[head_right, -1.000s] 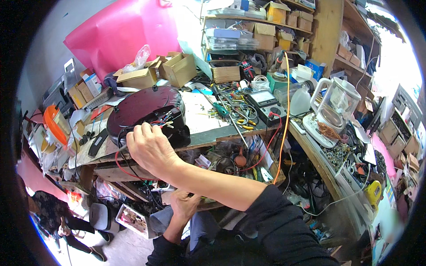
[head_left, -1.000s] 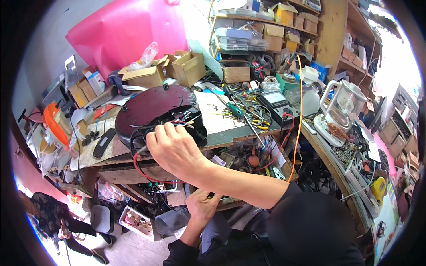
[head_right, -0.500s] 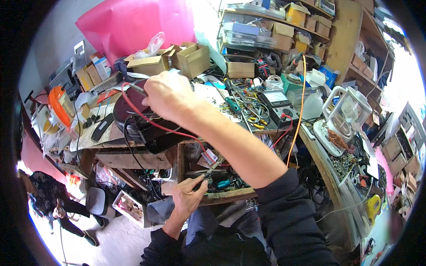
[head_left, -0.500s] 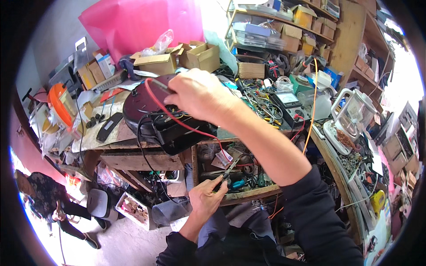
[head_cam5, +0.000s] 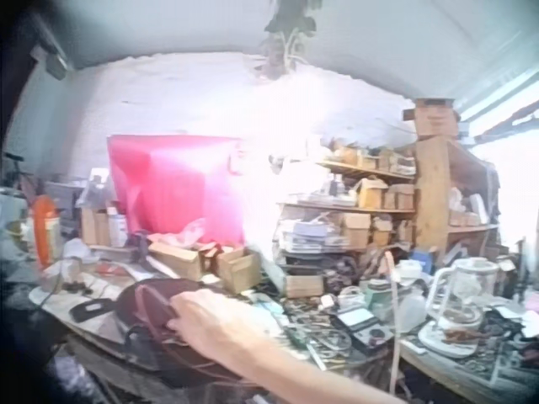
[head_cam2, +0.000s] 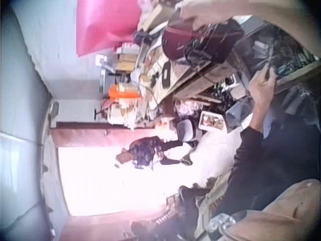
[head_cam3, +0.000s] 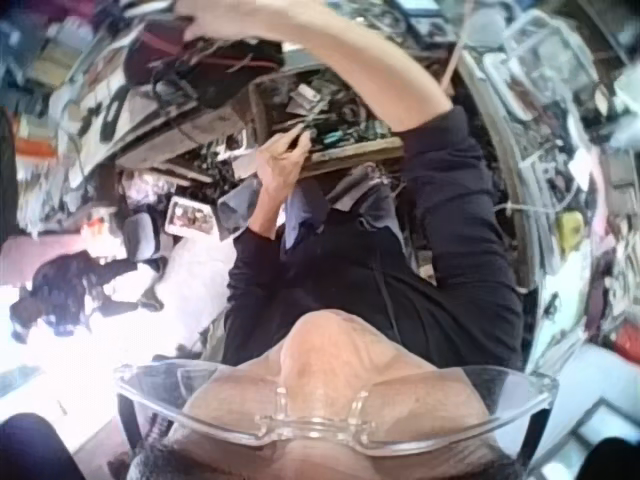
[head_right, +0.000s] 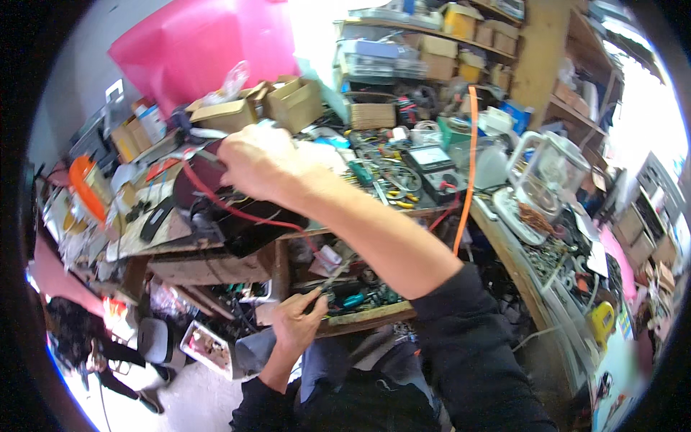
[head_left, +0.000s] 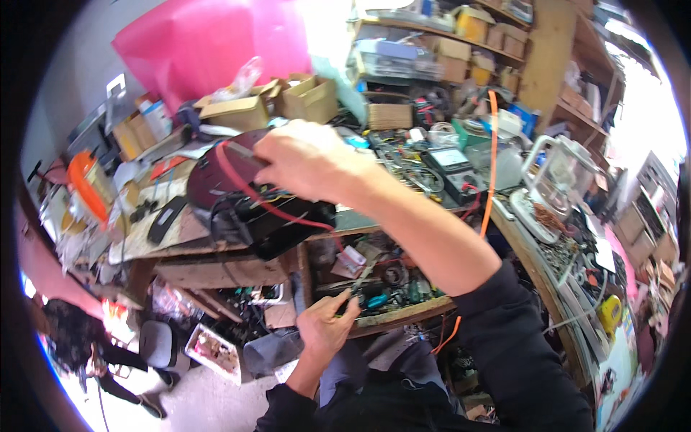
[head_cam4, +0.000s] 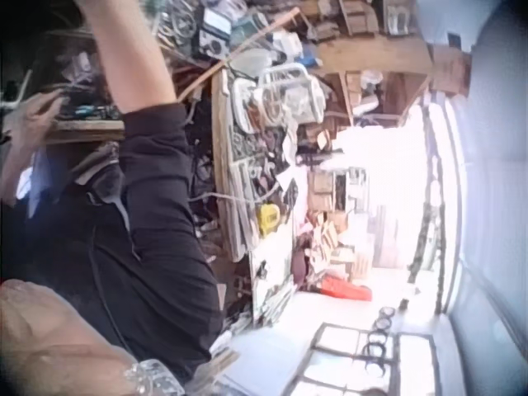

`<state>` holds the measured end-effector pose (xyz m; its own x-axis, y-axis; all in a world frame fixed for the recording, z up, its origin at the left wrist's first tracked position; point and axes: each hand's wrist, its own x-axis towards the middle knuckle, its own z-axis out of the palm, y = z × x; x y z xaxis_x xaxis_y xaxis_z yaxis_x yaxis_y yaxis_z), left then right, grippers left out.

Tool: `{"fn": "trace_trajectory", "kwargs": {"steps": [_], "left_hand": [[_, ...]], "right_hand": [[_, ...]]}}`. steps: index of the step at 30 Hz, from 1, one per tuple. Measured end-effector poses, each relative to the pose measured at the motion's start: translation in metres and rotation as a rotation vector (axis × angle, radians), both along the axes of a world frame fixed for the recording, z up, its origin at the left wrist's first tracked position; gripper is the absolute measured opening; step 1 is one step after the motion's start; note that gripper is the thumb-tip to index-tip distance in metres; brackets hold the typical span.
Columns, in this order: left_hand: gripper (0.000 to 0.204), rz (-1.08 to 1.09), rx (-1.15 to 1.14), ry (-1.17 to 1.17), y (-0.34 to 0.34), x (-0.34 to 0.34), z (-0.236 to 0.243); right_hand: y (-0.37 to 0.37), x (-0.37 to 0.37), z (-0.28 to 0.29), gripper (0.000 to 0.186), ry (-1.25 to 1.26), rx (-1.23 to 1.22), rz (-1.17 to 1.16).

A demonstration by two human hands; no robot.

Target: The person sits at a cluttered workbench and uses a multimeter to test wires on a disassembled circular electronic device. They then use a screwdriver to remove and reattach screws on the device's casing, open the lid, and continue probing internal wiring.

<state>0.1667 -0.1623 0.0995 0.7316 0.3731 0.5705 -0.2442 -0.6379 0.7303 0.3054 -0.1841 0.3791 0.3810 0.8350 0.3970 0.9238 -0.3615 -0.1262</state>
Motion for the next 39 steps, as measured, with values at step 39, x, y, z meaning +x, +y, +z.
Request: {"fn": "trace_trajectory", "kwargs": {"steps": [39], "left_hand": [[0.022, 0.045, -0.063, -0.118, -0.001, -0.001, 0.004]], "right_hand": [[-0.145, -0.009, -0.112, 0.034, 0.949, -0.099, -0.226]]}}
